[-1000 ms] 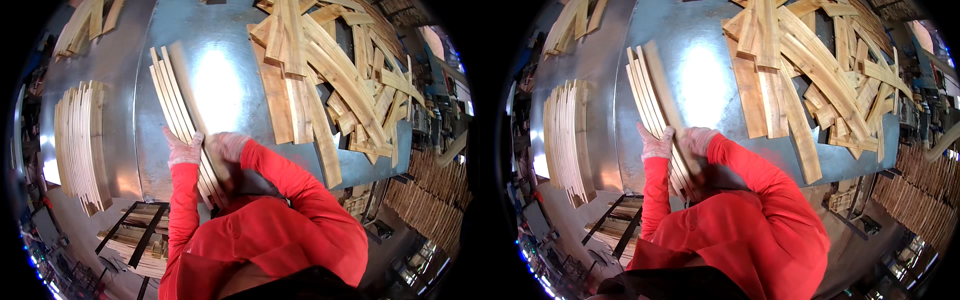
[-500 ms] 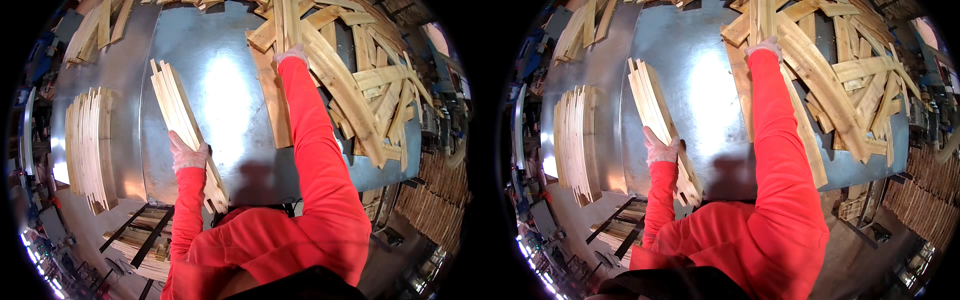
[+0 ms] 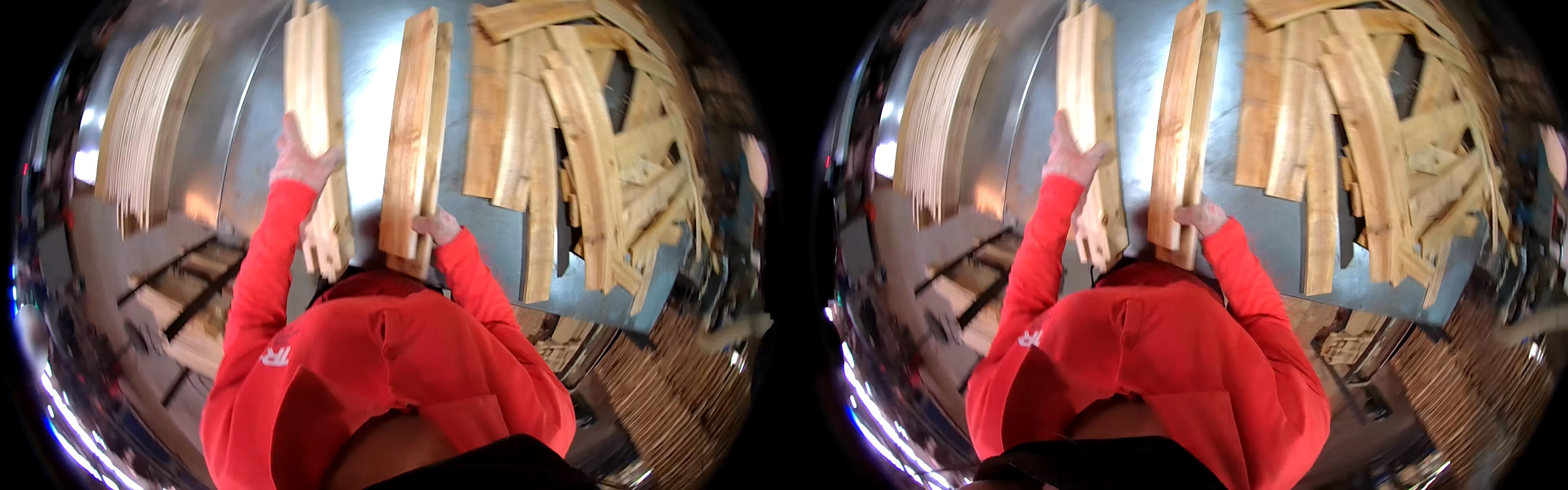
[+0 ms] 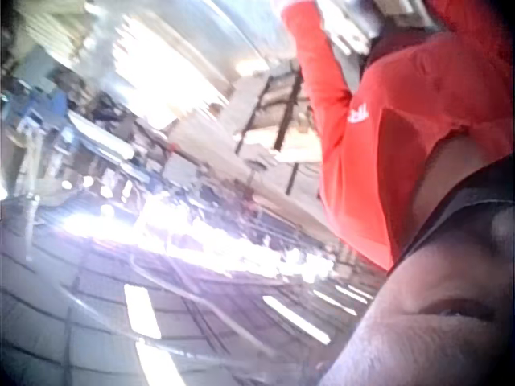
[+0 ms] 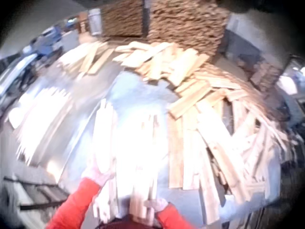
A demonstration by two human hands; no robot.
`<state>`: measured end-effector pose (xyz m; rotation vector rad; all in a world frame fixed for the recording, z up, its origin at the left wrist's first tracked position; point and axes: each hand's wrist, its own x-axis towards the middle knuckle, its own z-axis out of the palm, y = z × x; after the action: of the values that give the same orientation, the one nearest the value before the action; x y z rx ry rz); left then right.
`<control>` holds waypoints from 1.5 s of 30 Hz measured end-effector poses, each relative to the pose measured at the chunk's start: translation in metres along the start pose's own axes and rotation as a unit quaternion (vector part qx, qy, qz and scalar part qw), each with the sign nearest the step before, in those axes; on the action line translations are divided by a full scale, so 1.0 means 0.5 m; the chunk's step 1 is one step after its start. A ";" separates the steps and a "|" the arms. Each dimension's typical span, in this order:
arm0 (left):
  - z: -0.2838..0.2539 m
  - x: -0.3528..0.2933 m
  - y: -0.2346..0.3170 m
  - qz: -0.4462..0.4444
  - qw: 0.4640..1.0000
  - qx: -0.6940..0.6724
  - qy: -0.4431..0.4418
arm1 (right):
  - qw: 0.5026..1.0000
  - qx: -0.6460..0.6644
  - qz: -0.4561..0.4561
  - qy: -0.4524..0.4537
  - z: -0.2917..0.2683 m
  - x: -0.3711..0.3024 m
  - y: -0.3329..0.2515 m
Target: The person sorts wooden planks on a metal table, picking them up from a disorganized pile and stacking them neatly. They handle the wood by hand, aligning the pieces into a growing stack on the left side of the table.
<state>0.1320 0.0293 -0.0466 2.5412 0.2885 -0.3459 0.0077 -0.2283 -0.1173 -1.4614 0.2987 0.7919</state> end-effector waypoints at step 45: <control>-0.126 0.033 -0.256 -0.120 0.985 -0.121 -0.010 | 0.993 0.108 -0.055 0.001 0.429 0.243 -0.134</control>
<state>0.1242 0.1719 -0.0640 2.2675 0.5942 -0.4016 0.0779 0.0170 -0.1150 -1.2637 0.2927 0.6489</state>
